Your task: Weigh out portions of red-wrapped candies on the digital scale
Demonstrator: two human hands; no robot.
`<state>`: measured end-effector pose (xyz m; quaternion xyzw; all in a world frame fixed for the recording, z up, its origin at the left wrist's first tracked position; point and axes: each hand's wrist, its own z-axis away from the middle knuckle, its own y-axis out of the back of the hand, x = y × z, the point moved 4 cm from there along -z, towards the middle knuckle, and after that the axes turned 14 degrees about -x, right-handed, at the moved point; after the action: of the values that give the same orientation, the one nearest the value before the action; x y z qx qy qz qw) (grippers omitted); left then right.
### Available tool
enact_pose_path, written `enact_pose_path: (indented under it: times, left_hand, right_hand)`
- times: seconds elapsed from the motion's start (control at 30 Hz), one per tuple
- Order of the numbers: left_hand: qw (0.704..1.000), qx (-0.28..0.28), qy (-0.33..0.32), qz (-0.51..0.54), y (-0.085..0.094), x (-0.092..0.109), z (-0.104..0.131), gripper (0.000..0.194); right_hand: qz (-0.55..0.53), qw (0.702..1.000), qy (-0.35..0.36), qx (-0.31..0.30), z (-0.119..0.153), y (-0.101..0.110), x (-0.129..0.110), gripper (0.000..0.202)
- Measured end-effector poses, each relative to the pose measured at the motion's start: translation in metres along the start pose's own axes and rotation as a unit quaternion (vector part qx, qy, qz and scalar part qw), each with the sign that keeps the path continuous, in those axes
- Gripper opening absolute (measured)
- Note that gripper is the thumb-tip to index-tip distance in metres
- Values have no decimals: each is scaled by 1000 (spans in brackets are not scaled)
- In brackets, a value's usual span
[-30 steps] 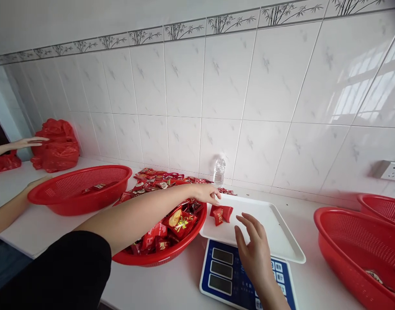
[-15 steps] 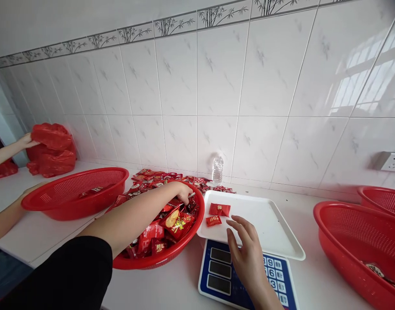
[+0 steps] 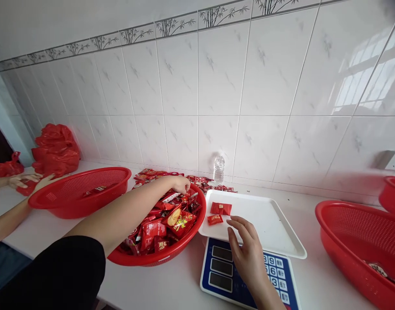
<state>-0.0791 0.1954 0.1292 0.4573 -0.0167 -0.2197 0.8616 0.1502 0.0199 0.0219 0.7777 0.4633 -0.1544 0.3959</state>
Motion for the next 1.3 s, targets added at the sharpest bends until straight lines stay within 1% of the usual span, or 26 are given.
enact_pose_path:
  times: [0.07,0.13,0.2,0.27,0.37,0.43,0.53,0.67,0.73,0.8,0.9,1.0,1.07,1.13,1.2,1.3]
  left_hand:
    - [1000,8,8,4,-6,-1,0,43]
    - [1000,4,16,17,-14,0,-2,54]
    - [999,-12,21,23,-22,2,-3,55]
    - [1000,-9,25,5,-25,6,-3,49]
    - [999,27,29,-25,-19,11,3,34]
    - [999,39,21,-28,-11,12,7,27]
    - [998,52,5,-28,3,11,13,23]
    - [995,92,-26,-31,21,10,17,17]
    - [993,106,-36,-24,28,12,18,16]
    - [993,107,-44,-16,33,16,19,15]
    - [993,99,-69,-16,36,24,19,16]
    - [994,77,-82,-12,33,29,20,17]
    - [995,62,-72,-7,30,30,21,15]
    - [997,56,-48,-4,28,27,22,14]
    - [998,60,-24,1,26,24,23,14]
    - [997,79,-17,6,28,20,24,14]
  right_hand:
    - [-1,1000,2,-1,0,-1,0,22]
    - [-2,1000,2,-1,0,-1,1,22]
    - [-2,1000,-1,0,0,0,1,22]
    - [-1,1000,-3,2,1,1,2,22]
    - [0,1000,2,8,1,3,1,22]
    - [0,1000,7,12,2,4,1,22]
    - [-3,1000,10,12,2,4,0,22]
    - [-12,1000,8,14,1,4,0,22]
    - [-16,1000,5,20,1,6,0,21]
    - [-16,999,1,27,1,7,0,21]
    - [-16,999,-8,35,1,9,3,21]
    - [-17,999,-12,34,1,9,5,21]
    - [-18,999,-10,33,1,9,4,21]
    - [-18,999,-9,33,1,9,3,21]
    - [-18,999,-8,33,1,9,2,22]
    - [-18,999,-8,33,1,9,2,22]
